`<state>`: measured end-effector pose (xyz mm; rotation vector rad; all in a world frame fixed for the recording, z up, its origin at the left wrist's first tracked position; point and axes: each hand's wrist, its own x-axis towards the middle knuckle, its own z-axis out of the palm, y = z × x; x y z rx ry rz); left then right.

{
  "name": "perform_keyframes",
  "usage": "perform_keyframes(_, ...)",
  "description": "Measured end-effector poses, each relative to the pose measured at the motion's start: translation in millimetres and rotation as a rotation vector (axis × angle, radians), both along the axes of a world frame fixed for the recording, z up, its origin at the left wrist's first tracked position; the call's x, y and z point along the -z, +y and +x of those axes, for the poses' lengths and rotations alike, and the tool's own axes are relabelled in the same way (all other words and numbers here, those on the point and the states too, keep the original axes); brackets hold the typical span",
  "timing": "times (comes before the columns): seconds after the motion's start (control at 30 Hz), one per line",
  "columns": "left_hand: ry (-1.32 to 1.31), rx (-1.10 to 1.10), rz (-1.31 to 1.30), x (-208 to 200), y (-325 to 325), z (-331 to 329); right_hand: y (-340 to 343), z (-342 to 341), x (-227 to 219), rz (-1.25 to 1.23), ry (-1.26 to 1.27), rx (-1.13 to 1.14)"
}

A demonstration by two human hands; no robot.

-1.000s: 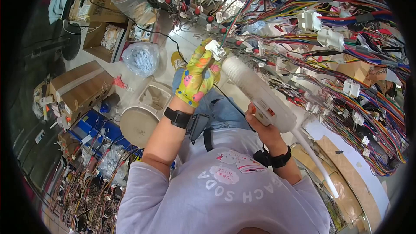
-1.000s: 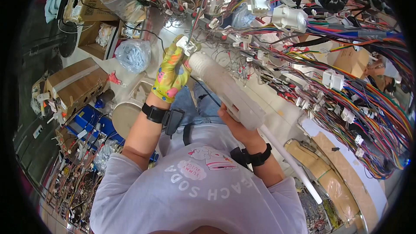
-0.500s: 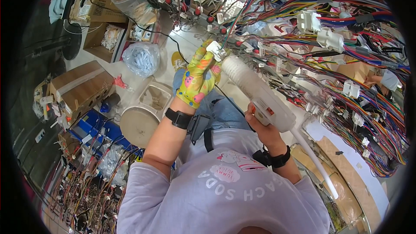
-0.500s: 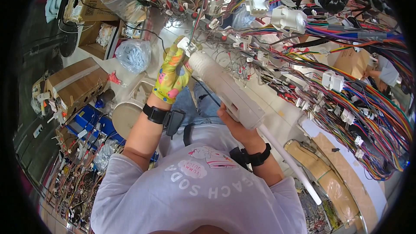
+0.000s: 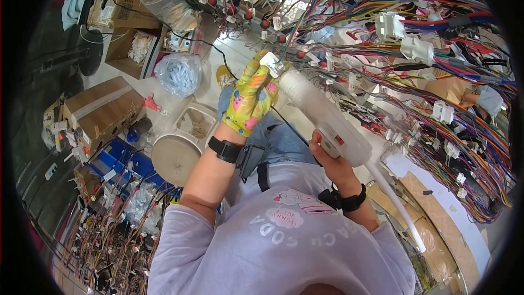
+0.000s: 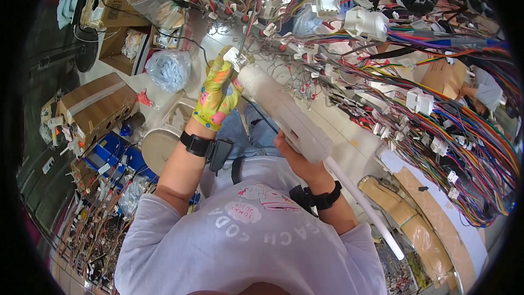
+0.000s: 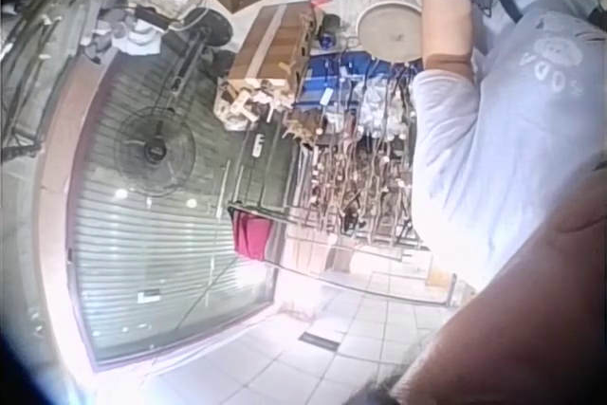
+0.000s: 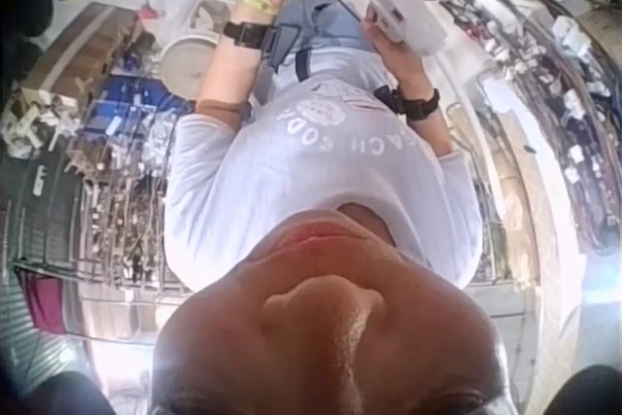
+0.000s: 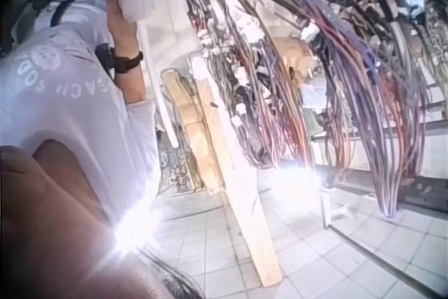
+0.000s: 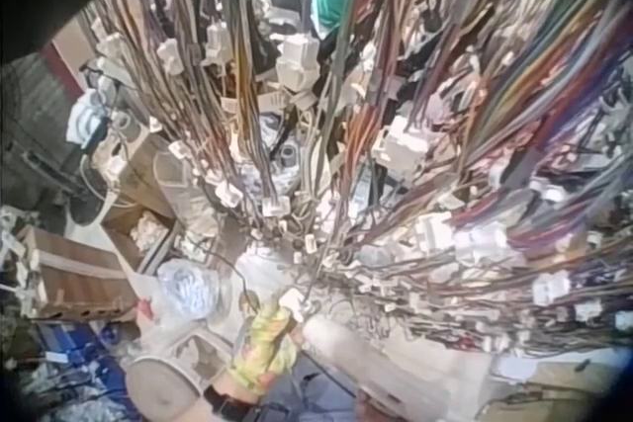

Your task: The person applies glue to a connector on a wire harness using a glue gun, then moves to another section of the harness to apply more glue. Finally, they reach into a plastic bag to retrieve a small component.

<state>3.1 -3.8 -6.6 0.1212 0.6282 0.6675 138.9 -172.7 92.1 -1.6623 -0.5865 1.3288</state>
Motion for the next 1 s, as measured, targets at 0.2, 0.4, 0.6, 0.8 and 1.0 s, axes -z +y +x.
perform_keyframes(0.2,0.022,-0.007,-0.002,-5.7,2.6,-0.3,-2.9,0.3,-2.7,-0.037,-0.007,0.011)
perform_keyframes(0.4,0.074,-0.024,-0.068,-6.1,1.4,1.5,-3.4,4.6,-2.0,-0.031,-0.016,-0.03)
perform_keyframes(0.6,0.013,0.012,-0.128,2.2,4.7,2.0,-4.8,6.2,-1.5,-0.065,-0.035,-0.067)
perform_keyframes(0.8,0.037,0.011,-0.106,1.9,3.0,5.8,-5.2,10.7,-0.2,-0.078,-0.093,-0.139)
perform_keyframes(1.0,-0.008,0.008,-0.095,6.4,5.2,7.3,-5.5,11.4,1.1,-0.039,-0.099,-0.142)
